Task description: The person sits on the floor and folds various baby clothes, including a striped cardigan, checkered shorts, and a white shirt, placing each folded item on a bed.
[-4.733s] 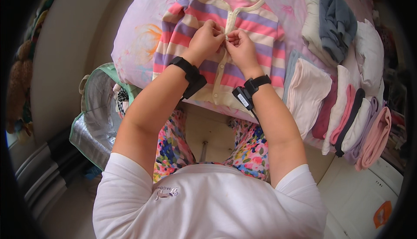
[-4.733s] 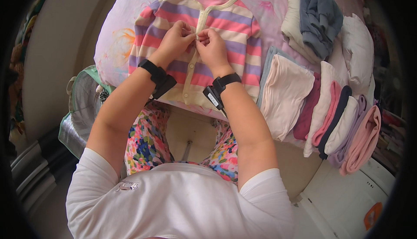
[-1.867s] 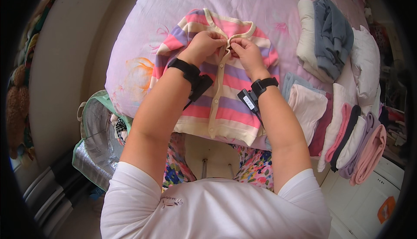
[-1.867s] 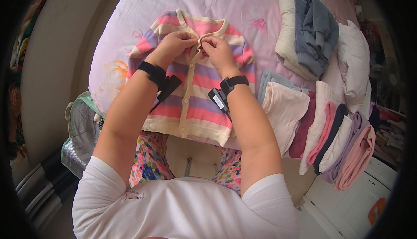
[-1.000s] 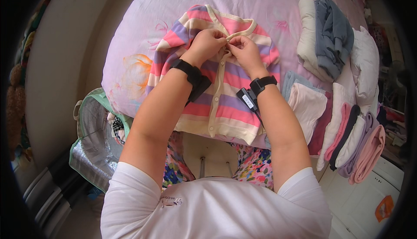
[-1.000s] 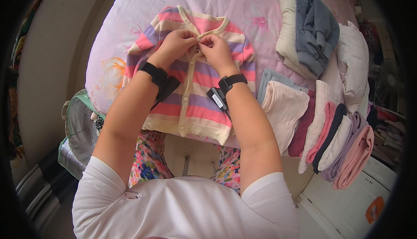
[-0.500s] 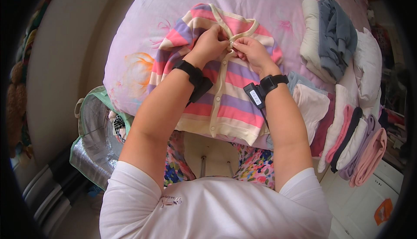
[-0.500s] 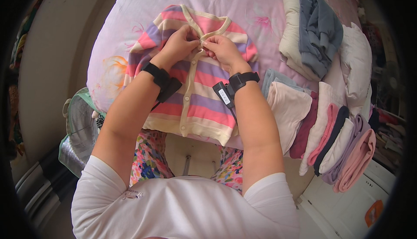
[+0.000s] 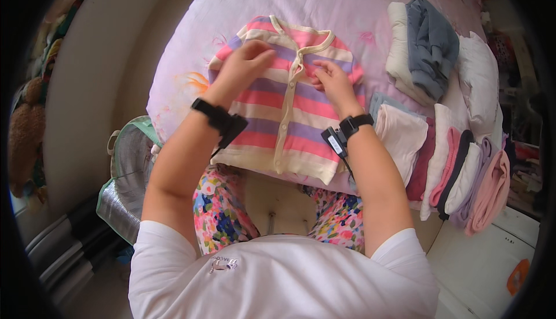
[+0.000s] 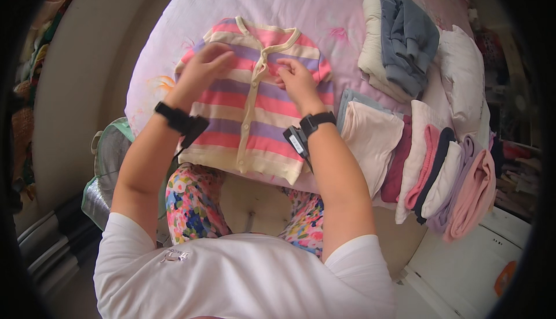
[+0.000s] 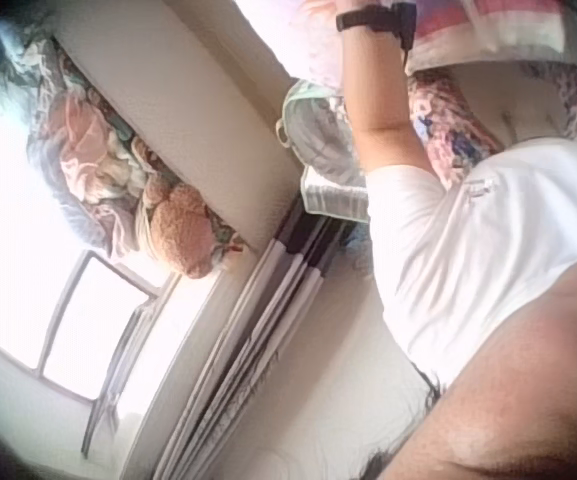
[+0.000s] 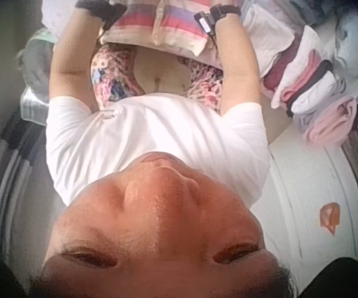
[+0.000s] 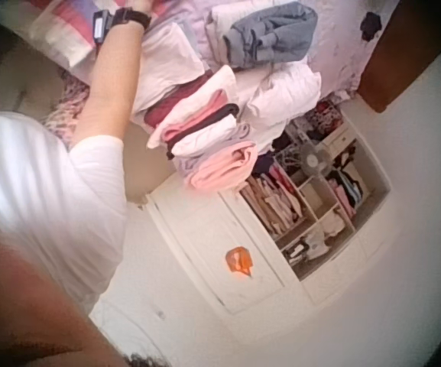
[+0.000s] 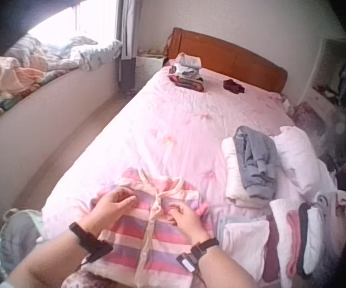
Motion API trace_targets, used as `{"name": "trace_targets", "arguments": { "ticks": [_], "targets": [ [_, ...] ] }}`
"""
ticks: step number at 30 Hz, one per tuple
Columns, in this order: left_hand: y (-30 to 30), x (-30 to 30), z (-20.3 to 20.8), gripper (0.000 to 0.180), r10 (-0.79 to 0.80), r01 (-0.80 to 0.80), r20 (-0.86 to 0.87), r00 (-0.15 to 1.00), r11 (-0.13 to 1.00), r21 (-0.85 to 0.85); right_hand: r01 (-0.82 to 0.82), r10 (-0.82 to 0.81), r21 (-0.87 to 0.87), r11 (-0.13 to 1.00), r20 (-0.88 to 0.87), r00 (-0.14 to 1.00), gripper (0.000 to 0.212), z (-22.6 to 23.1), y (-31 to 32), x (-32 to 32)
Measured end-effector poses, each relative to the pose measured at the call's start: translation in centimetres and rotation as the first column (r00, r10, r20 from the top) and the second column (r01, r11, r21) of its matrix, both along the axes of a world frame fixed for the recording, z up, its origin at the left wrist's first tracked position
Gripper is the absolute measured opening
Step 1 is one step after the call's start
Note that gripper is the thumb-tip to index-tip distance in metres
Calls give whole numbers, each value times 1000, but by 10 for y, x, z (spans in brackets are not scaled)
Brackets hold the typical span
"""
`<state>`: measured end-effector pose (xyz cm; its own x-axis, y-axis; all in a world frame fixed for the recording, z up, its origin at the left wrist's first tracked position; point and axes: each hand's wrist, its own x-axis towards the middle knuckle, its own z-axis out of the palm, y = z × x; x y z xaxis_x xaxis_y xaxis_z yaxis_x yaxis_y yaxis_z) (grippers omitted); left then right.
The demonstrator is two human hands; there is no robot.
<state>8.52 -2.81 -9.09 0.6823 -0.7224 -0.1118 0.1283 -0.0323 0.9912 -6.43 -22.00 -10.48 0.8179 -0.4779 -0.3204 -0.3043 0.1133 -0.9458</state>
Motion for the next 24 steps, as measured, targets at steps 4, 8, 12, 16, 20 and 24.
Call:
{"name": "trace_targets", "arguments": {
  "ticks": [4, 8, 12, 16, 20, 24],
  "targets": [
    [89, 31, 4, 21, 454, -638, 626, 634, 764, 92, 43, -44, -161, 986, 2, 999, 19, 9, 8, -39],
    [147, 11, -5, 36, 212, -430, 391, 896, 636, 641, 12, 19, -407, 913, 72, 997, 16, 10, 35, -61],
    [148, -12, 3, 44, 3, -135, 177, 984, 661, 738, -159, 199, -567, 808, 8, 980, 18, 17, 73, -82],
    [145, -19, 19, 46, -164, -52, 213, 963, 663, 747, -422, 329, -768, 482, -289, 899, 28, 31, 98, -103],
    [173, 20, 54, 37, 160, -569, 692, 704, 710, 415, -564, 222, -678, 471, -528, 820, 38, 44, 100, -122],
    [204, 47, 81, 28, 176, -955, 984, 21, 295, -33, -657, 219, -715, 239, -619, 754, 42, 47, 108, -139]
  ]
}}
